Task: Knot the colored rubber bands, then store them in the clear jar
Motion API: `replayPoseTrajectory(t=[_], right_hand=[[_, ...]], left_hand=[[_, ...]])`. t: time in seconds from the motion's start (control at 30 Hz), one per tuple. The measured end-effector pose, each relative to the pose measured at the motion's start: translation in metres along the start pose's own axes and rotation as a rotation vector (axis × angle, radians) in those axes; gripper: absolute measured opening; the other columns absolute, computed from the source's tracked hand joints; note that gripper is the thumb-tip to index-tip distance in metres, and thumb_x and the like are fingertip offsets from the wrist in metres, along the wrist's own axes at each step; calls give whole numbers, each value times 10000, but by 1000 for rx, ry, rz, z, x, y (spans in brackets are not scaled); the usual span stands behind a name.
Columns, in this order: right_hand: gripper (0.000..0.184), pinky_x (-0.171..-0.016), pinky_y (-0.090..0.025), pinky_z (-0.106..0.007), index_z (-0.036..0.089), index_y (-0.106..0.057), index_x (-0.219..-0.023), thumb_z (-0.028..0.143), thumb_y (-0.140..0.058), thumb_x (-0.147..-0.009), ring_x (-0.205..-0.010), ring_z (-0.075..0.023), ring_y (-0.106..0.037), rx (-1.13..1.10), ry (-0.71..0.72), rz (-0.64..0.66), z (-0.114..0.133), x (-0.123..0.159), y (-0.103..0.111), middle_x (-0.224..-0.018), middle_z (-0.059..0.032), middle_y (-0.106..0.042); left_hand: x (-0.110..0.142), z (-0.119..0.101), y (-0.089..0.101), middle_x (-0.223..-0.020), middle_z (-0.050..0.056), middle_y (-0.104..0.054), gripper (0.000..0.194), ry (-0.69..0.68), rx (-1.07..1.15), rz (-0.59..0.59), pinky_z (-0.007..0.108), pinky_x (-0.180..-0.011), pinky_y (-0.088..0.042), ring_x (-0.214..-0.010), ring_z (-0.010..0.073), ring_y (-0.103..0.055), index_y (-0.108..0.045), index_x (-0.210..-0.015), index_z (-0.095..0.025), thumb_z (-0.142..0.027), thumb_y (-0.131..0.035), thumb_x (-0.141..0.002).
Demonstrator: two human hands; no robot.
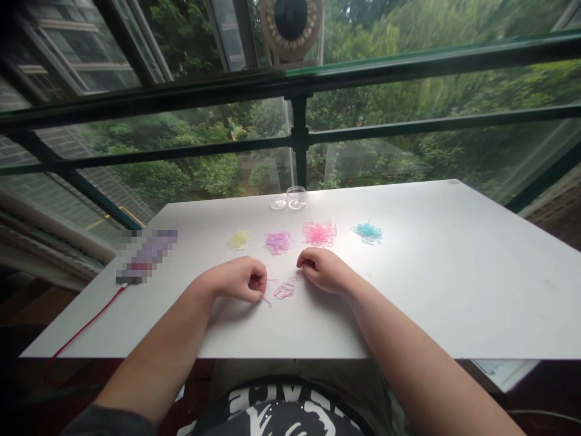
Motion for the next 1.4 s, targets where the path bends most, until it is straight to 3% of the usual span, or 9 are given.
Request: replayPoseTrajectory(t=[0.13, 0.27, 0.5, 0.67, 0.97, 1.4], right_hand=[[190, -653, -424, -261, 185, -624, -792, 87, -481, -717, -697, -139, -553, 4, -1, 0, -2, 0, 0, -773, -24, -639], [168, -545, -375, -223, 184, -641, -857, 155, -545, -724, -573, -106, -484, -14, 24, 76, 4, 3, -4, -668, 4, -566], [191, -539, -365, -204, 218, -705, -886, 241, -650, -704, -575, -84, -471, 53, 155, 170, 26, 8, -13, -715, -3, -532], [131, -550, -372, -207, 220, -715, -832, 215, -635, -728, -561, -78, -481, 68, 173, 169, 28, 7, -20, -723, -5, -545], [110, -580, -395, -212, 183, -680, -756, 121, -595, -724, -603, -96, -515, 61, 176, 157, 26, 5, -19, -739, -15, -598], [150, -583, -388, -211, 175, -663, -828, 109, -577, -725, -608, -96, -499, 58, 144, 84, 20, 4, -15, -727, -12, -592]], left_hand=[[0, -3, 1, -682, 9, -630, 214, -32, 12, 0, 192, -531, -360, -594, 107, -525, -711, -760, -176, -285, -693, -577], [-1, -6, -3, -654, 10, -647, 128, -35, -23, 23, 200, -538, -359, -571, 104, -526, -718, -696, -180, -220, -634, -608], [-5, -3, 0, -584, -10, -580, 107, -65, 48, -45, 193, -497, -357, -528, 92, -492, -638, -648, -151, -183, -555, -588], [-7, 1, 2, -575, -13, -549, 82, -79, 145, -59, 184, -490, -355, -533, 83, -468, -593, -625, -139, -190, -533, -600], [-9, -2, 2, -561, -15, -543, 101, -90, 120, -97, 183, -483, -332, -524, 77, -453, -624, -634, -138, -197, -549, -604], [-9, -7, 4, -593, -6, -592, 172, -161, 102, -137, 175, -504, -359, -541, 78, -480, -687, -740, -144, -173, -558, -630]])
Point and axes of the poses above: each hand's wrist, its own x-axis away from the middle knuckle, its own y-axis out of the back of the hand, z = x × y, the point moved 8 cm from there along -x, towards the middle knuckle
